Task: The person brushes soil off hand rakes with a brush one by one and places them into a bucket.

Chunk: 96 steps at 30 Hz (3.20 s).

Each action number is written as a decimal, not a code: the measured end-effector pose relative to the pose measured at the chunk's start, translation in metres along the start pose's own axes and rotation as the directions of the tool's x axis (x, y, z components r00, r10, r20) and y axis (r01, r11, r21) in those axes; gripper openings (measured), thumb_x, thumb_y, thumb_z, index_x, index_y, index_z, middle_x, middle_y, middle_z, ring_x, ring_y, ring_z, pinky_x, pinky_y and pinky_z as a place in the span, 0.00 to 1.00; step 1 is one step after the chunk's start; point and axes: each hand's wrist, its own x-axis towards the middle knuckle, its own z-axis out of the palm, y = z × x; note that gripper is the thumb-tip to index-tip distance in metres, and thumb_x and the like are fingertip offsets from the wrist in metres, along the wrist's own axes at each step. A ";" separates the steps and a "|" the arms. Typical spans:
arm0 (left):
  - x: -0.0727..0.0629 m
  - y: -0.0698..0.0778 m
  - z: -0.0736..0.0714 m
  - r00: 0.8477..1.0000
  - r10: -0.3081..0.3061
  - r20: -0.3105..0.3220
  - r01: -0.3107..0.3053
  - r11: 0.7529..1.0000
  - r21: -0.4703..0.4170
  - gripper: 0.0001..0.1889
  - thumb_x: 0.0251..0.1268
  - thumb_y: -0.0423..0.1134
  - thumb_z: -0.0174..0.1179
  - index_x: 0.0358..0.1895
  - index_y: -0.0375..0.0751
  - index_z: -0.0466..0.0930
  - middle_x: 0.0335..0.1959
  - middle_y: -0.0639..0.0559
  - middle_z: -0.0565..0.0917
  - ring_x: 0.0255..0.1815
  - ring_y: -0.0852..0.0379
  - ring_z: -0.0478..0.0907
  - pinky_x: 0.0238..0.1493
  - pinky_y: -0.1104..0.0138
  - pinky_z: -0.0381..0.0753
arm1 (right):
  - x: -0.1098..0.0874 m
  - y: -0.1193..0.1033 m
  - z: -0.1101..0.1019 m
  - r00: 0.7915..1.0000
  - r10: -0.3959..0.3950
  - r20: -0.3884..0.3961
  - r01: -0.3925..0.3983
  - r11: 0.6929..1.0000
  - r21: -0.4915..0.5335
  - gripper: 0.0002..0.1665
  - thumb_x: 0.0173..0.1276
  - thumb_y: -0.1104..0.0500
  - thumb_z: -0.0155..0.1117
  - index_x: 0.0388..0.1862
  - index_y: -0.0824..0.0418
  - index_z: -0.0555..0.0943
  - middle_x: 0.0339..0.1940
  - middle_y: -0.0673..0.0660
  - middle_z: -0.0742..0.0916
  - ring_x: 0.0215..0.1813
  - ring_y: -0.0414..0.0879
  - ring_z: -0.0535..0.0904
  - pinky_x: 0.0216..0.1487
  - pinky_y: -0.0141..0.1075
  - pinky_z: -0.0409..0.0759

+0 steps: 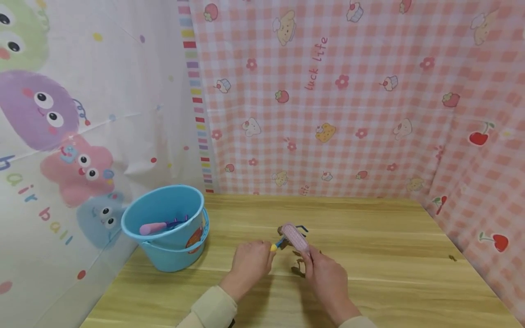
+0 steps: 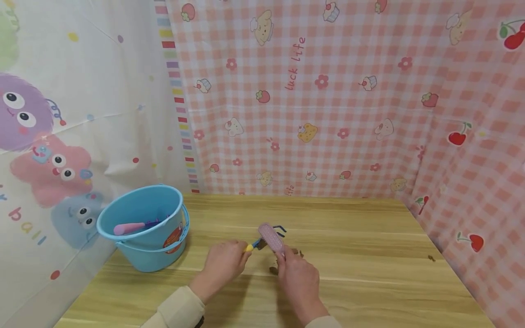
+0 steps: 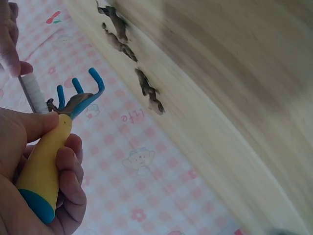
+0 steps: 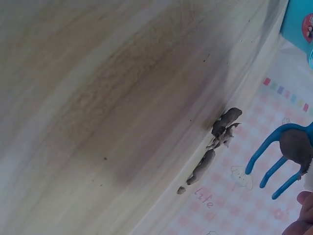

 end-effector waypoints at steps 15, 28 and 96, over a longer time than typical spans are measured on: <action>-0.003 -0.003 0.004 0.998 -0.035 0.049 0.043 0.984 -0.172 0.16 0.68 0.44 0.62 0.22 0.48 0.71 0.14 0.59 0.69 0.16 0.62 0.66 0.17 0.65 0.66 | 0.006 0.016 -0.004 0.988 0.119 0.095 -0.120 0.993 0.000 0.14 0.71 0.53 0.65 0.47 0.63 0.85 0.27 0.63 0.87 0.24 0.62 0.82 0.18 0.51 0.74; -0.002 -0.006 0.005 0.992 -0.022 0.123 0.078 0.879 -0.470 0.09 0.74 0.39 0.56 0.38 0.39 0.82 0.17 0.61 0.69 0.16 0.65 0.63 0.19 0.70 0.64 | 0.007 0.010 -0.006 0.986 0.109 0.129 -0.116 0.992 0.048 0.16 0.72 0.53 0.64 0.50 0.64 0.84 0.31 0.62 0.88 0.27 0.60 0.84 0.20 0.50 0.76; -0.003 -0.007 -0.006 0.989 0.032 0.141 -0.014 0.992 -0.126 0.15 0.60 0.45 0.67 0.20 0.50 0.72 0.14 0.61 0.68 0.15 0.62 0.65 0.16 0.66 0.65 | 0.001 0.006 0.000 0.982 -0.001 0.186 -0.002 1.000 0.012 0.09 0.70 0.55 0.64 0.34 0.60 0.80 0.19 0.57 0.82 0.20 0.55 0.79 0.15 0.47 0.72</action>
